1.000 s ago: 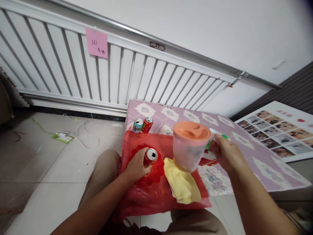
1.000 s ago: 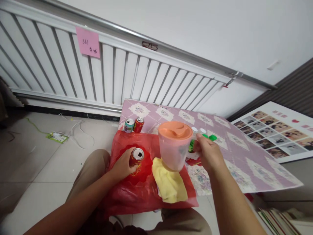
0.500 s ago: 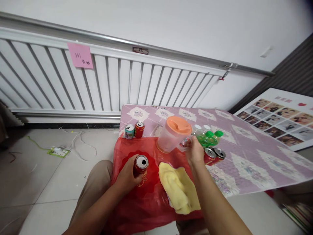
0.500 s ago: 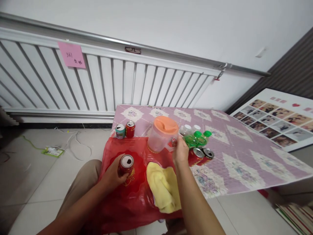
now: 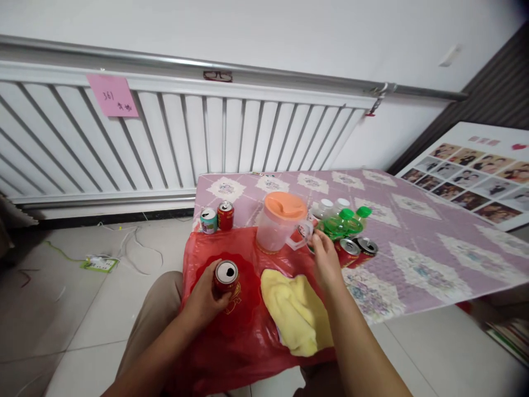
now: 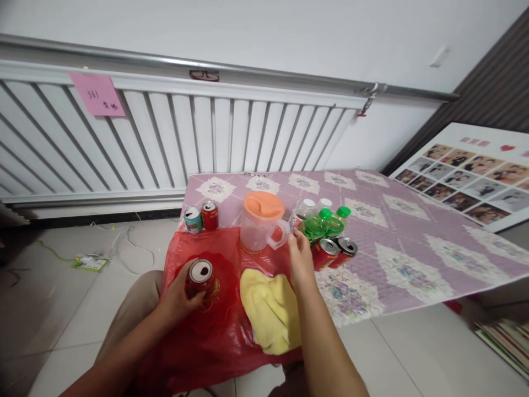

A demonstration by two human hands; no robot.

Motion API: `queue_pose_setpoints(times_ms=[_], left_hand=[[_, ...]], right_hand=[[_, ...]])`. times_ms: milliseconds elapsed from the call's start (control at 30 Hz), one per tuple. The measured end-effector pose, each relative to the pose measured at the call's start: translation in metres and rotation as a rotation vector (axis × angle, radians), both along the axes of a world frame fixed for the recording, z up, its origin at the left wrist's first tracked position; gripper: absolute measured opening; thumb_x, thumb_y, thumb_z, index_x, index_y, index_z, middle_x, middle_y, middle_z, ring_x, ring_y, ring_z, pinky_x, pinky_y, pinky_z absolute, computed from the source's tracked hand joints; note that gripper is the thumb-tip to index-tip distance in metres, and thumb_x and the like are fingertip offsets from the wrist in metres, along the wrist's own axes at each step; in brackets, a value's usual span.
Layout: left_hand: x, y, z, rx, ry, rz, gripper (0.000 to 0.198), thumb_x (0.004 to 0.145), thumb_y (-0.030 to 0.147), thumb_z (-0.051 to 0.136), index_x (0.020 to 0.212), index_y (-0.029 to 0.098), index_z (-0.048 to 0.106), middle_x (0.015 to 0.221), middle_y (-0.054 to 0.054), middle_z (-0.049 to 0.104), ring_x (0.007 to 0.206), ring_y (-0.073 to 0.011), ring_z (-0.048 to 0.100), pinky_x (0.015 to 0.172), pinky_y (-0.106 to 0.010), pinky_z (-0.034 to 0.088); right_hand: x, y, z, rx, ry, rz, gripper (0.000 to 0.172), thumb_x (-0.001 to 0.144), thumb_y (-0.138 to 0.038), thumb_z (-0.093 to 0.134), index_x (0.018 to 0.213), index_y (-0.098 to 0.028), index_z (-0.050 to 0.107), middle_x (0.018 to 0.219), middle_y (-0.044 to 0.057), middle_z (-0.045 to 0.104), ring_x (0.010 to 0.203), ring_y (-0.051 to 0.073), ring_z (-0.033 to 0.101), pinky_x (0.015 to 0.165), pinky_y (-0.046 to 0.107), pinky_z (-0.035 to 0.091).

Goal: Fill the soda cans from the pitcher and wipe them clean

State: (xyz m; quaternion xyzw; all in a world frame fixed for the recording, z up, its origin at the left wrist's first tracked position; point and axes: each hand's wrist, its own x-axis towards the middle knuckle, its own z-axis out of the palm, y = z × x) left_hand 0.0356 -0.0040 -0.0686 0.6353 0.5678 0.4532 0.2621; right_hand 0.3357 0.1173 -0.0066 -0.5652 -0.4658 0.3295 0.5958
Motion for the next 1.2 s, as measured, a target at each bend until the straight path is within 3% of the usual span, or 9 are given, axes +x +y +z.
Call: queue_pose_setpoints(times_ms=[100,200,267,400,600,733,867,967,1200], left_hand=[[0.0,-0.001,0.001,-0.003,0.033,0.004,0.069,0.072,0.017,0.067,0.137,0.018,0.042,0.137,-0.014,0.058,0.129,-0.0304,0.057,0.112,-0.051,0.044],[-0.001,-0.001,0.001,-0.015,0.071,0.017,0.07,0.073,0.021,0.067,0.137,0.017,0.041,0.138,-0.015,0.057,0.13,-0.0317,0.056,0.112,-0.051,0.045],[-0.002,-0.001,0.001,-0.016,0.093,0.028,0.071,0.073,0.022,0.067,0.138,0.015,0.04,0.139,-0.016,0.057,0.131,-0.0323,0.055,0.112,-0.051,0.044],[-0.002,-0.003,0.001,-0.007,0.119,0.032,0.07,0.074,0.022,0.066,0.139,0.015,0.04,0.14,-0.017,0.056,0.132,-0.0321,0.055,0.113,-0.05,0.044],[-0.001,-0.003,0.002,-0.016,0.113,0.028,0.072,0.074,0.022,0.066,0.14,0.015,0.039,0.14,-0.016,0.057,0.132,-0.0306,0.055,0.114,-0.048,0.044],[-0.001,-0.002,0.002,-0.008,0.121,0.032,0.071,0.073,0.02,0.066,0.139,0.015,0.04,0.139,-0.016,0.057,0.132,-0.0307,0.055,0.114,-0.049,0.043],[-0.001,-0.001,0.003,-0.008,0.119,0.037,0.073,0.071,0.018,0.068,0.139,0.016,0.04,0.138,-0.016,0.058,0.131,-0.0308,0.056,0.114,-0.049,0.044],[0.0,-0.001,0.004,-0.004,0.092,0.039,0.072,0.071,0.018,0.068,0.138,0.015,0.042,0.137,-0.015,0.059,0.131,-0.0309,0.057,0.114,-0.049,0.045],[0.001,0.001,0.005,-0.016,-0.003,0.013,0.073,0.07,0.016,0.07,0.138,0.018,0.043,0.139,-0.014,0.057,0.131,-0.0303,0.055,0.114,-0.05,0.043]], right_hand=[[0.006,-0.038,-0.008,-0.077,-0.147,0.041,0.067,0.068,-0.051,0.075,0.125,-0.017,0.062,0.12,0.015,0.067,0.114,0.032,0.061,0.102,0.049,0.044],[-0.004,-0.082,-0.016,-0.181,-0.757,0.223,0.068,0.075,-0.045,0.068,0.137,-0.02,0.056,0.137,0.017,0.06,0.131,0.037,0.049,0.107,0.059,0.036],[-0.014,-0.107,-0.021,-0.322,-0.989,0.28,0.077,0.072,-0.041,0.073,0.144,-0.026,0.05,0.15,0.015,0.05,0.141,0.041,0.038,0.107,0.066,0.032],[-0.021,-0.13,-0.032,-0.503,-1.142,0.349,0.082,0.073,-0.038,0.074,0.149,-0.025,0.046,0.159,0.014,0.038,0.148,0.043,0.026,0.109,0.07,0.026],[0.008,-0.124,-0.057,-0.235,-0.927,0.266,0.044,0.08,-0.026,0.053,0.121,-0.019,0.066,0.132,0.014,0.066,0.126,0.033,0.057,0.103,0.054,0.044],[0.027,-0.123,-0.055,-0.207,-0.61,0.174,0.036,0.075,-0.038,0.056,0.104,-0.02,0.067,0.109,0.013,0.074,0.103,0.031,0.068,0.092,0.048,0.053],[0.038,-0.133,-0.027,-0.358,-0.155,0.045,0.049,0.072,-0.05,0.066,0.112,-0.022,0.061,0.099,0.007,0.074,0.073,0.024,0.07,0.061,0.035,0.056],[0.031,-0.139,0.003,-0.355,0.112,-0.031,0.057,0.071,-0.051,0.072,0.12,-0.025,0.057,0.106,0.005,0.074,0.064,0.02,0.067,0.051,0.029,0.052],[-0.054,-0.121,0.051,-0.136,0.037,0.255,0.053,0.079,-0.04,0.069,0.128,-0.025,0.055,0.124,0.01,0.068,0.105,0.025,0.068,0.079,0.034,0.057]])
